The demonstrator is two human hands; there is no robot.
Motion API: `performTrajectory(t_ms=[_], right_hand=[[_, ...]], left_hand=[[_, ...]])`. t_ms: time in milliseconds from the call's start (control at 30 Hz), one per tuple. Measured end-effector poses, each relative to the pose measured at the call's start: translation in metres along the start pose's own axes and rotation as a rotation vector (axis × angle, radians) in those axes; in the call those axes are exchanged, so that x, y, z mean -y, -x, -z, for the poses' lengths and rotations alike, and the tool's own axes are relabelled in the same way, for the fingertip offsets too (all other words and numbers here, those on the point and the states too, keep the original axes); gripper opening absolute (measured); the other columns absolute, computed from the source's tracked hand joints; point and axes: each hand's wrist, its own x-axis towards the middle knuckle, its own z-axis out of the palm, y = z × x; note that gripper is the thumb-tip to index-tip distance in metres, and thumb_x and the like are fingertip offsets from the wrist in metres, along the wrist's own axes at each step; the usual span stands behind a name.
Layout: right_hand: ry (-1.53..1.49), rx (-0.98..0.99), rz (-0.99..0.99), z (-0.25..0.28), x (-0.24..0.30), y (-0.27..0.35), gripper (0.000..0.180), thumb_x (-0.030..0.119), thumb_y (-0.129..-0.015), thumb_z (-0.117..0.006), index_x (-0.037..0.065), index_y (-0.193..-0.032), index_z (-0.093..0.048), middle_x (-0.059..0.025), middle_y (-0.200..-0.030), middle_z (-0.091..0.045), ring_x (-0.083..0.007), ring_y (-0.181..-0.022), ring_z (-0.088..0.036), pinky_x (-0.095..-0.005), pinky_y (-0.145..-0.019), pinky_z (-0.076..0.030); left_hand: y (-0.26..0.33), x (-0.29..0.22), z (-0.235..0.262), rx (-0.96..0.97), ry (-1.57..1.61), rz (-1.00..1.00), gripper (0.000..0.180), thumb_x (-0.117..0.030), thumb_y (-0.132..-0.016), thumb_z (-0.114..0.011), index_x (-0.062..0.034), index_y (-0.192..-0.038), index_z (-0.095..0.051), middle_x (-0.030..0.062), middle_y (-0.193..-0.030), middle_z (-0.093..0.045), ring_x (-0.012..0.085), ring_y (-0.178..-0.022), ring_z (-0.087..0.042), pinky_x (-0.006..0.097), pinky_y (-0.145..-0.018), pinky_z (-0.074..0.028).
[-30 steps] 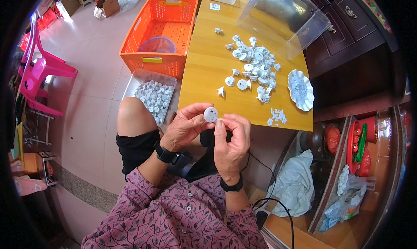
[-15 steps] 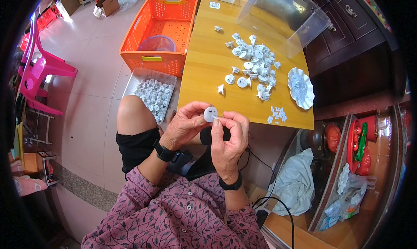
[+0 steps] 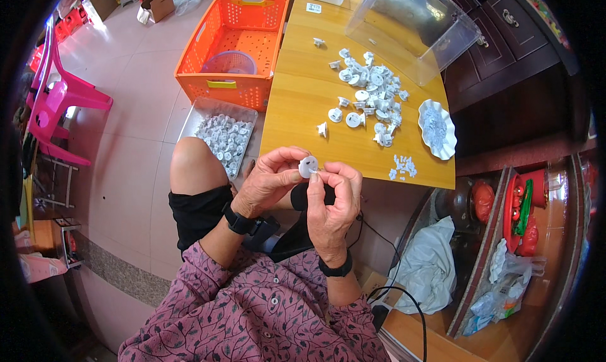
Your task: Assembling small white and gray plastic components by hand in a shared workspace.
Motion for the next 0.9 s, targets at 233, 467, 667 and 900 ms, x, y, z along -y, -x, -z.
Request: performTrajectory(t_ms=[233, 467, 667, 900], right_hand=[[0.024, 0.007, 0.005, 0.001, 0.004, -0.003, 0.009, 0.002, -0.084, -0.071, -0.001, -0.087, -0.063, -0.0149, -0.101, -0.063, -0.0281, -0.093, -0.063, -0.0385, -0.082, -0.051], [0.104, 0.048, 0.073, 0.003, 0.008, -0.006, 0.01, 0.0, -0.084, -0.069, -0.001, -0.088, -0.06, -0.0165, -0.101, -0.062, -0.0305, -0.091, -0.062, -0.0398, -0.08, -0.051], [0.109, 0.098, 0.107, 0.005, 0.01, -0.006, 0.009, -0.001, -0.084, -0.066, 0.0, -0.088, -0.058, -0.0173, -0.101, -0.061, -0.0321, -0.091, -0.061, -0.0407, -0.079, -0.051], [0.1, 0.121, 0.112, 0.005, 0.005, -0.005, 0.008, 0.0, -0.086, -0.067, 0.0, -0.089, -0.059, -0.0169, -0.101, -0.061, -0.0314, -0.092, -0.061, -0.0397, -0.08, -0.051]], left_hand=[[-0.001, 0.0, 0.0, 0.012, -0.083, -0.052, 0.029, 0.003, -0.09, -0.069, 0.0006, -0.119, -0.064, 0.008, -0.116, -0.064, 0.0174, -0.11, -0.063, 0.033, -0.1, -0.051], [0.0, -0.005, -0.002, 0.014, -0.187, -0.072, 0.026, 0.006, -0.089, -0.069, 0.0001, -0.114, -0.067, 0.0079, -0.115, -0.063, 0.0175, -0.111, -0.061, 0.033, -0.101, -0.05], [0.001, -0.007, -0.002, 0.003, -0.262, -0.082, 0.027, 0.007, -0.087, -0.07, 0.0007, -0.113, -0.068, 0.0107, -0.113, -0.063, 0.0201, -0.107, -0.062, 0.034, -0.099, -0.05], [0.001, -0.01, -0.001, 0.03, -0.361, -0.094, 0.026, 0.006, -0.088, -0.07, 0.0004, -0.113, -0.068, 0.0088, -0.113, -0.063, 0.0179, -0.107, -0.062, 0.032, -0.098, -0.05]])
